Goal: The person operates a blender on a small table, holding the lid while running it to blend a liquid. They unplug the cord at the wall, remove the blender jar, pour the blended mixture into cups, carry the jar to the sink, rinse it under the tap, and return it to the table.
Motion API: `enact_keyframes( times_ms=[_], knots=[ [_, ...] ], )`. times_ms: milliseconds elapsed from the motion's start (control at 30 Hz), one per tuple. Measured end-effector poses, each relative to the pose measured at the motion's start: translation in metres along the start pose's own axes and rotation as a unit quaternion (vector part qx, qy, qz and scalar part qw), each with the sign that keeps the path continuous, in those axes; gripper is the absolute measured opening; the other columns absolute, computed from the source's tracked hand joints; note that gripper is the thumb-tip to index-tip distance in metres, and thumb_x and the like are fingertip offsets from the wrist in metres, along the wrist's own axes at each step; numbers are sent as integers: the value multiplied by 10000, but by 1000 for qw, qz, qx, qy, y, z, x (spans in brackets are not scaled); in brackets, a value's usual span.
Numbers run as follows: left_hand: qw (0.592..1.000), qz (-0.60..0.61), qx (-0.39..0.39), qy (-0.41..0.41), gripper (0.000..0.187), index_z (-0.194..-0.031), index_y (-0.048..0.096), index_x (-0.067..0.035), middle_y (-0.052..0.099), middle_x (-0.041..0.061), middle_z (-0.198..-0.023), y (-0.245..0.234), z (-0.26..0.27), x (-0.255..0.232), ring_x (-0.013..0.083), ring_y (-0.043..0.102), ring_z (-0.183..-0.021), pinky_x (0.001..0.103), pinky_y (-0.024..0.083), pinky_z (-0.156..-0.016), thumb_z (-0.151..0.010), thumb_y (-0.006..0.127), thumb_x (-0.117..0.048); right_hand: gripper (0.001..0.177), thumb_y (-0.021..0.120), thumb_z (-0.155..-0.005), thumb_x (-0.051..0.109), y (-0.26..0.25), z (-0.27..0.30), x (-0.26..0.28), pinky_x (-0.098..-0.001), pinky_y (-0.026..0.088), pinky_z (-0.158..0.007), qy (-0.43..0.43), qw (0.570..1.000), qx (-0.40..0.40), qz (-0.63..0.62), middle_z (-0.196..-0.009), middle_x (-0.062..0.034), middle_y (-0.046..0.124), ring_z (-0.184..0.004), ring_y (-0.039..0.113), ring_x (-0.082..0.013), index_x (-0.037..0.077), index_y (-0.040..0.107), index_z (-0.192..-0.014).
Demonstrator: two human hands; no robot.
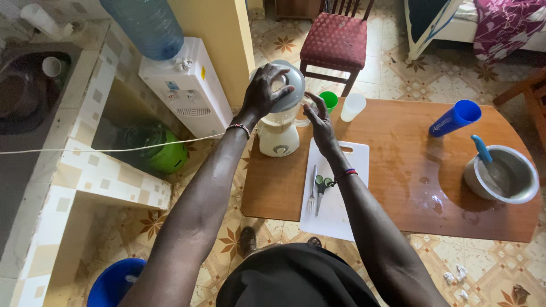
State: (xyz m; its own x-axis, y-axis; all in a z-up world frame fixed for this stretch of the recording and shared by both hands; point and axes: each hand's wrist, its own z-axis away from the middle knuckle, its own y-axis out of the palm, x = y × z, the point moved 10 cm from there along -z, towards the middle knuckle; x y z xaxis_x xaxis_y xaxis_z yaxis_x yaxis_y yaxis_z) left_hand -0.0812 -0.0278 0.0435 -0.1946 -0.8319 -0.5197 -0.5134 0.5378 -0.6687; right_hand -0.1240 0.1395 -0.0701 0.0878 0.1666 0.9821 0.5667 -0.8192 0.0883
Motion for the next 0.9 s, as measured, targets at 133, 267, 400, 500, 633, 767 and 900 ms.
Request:
enact_keyframes(
  times_ms=[133, 267, 400, 500, 633, 767, 900],
  knots=[
    [1000, 8, -16, 12, 474, -1242, 681, -90, 658, 117, -1240, -4, 3, -7, 340, 590, -1220, 454, 476, -1050, -863, 832, -333, 439, 592, -1068, 365, 1, 0, 4, -331, 429, -1100, -17, 1000, -1, -2, -1319, -23, 600, -1184, 532, -130, 175, 555, -1462],
    [1000, -14, -16, -3, 443, -1224, 694, -96, 662, 106, -1204, 1, 4, -5, 331, 598, -1201, 459, 477, -1052, -866, 833, -316, 440, 582, -1062, 368, 3, -1, 8, -328, 437, -1106, -26, 1000, 8, -11, -1401, -7, 572, -1219, 536, -127, 181, 537, -1458],
    [999, -10, -39, 12, 355, -1152, 718, -96, 677, 91, -1231, 1, 7, -9, 330, 610, -1204, 451, 489, -1042, -890, 821, -312, 446, 580, -1069, 366, 2, 0, 9, -332, 436, -1099, -30, 999, 7, -9, -1456, -13, 551, -1221, 528, -135, 170, 531, -1466],
    [999, -8, -41, 4, 341, -1129, 730, -97, 685, 82, -1226, 1, 9, -7, 320, 621, -1191, 443, 493, -1031, -886, 816, -321, 442, 580, -1078, 363, 1, 1, 7, -332, 453, -1071, -25, 1000, -3, 16, -1422, -16, 575, -1169, 529, -143, 164, 551, -1471],
    [999, -13, -34, 0, 330, -1108, 730, -101, 684, 82, -1246, 2, 8, -4, 318, 621, -1191, 437, 498, -1018, -886, 816, -329, 439, 587, -1075, 359, 2, -2, 8, -324, 451, -1067, -36, 999, 3, -1, -1411, -35, 576, -1189, 534, -135, 154, 549, -1462],
    [1000, -1, -19, 16, 349, -1127, 732, -103, 688, 76, -1260, 1, 5, -1, 325, 620, -1219, 445, 489, -1055, -914, 800, -371, 448, 605, -1059, 351, -3, -9, 2, -314, 469, -1035, -24, 1000, 18, 2, -1327, -56, 608, -1157, 567, -138, 131, 555, -1445],
    [997, -1, 12, 70, 374, -1169, 739, -101, 681, 102, -1292, -3, 4, -5, 357, 602, -1230, 465, 458, -1085, -913, 778, -371, 445, 628, -1050, 337, -9, -16, -9, -310, 497, -1020, -13, 1000, 22, 5, -1233, -68, 633, -1109, 606, -151, 109, 577, -1428]
  ],
)
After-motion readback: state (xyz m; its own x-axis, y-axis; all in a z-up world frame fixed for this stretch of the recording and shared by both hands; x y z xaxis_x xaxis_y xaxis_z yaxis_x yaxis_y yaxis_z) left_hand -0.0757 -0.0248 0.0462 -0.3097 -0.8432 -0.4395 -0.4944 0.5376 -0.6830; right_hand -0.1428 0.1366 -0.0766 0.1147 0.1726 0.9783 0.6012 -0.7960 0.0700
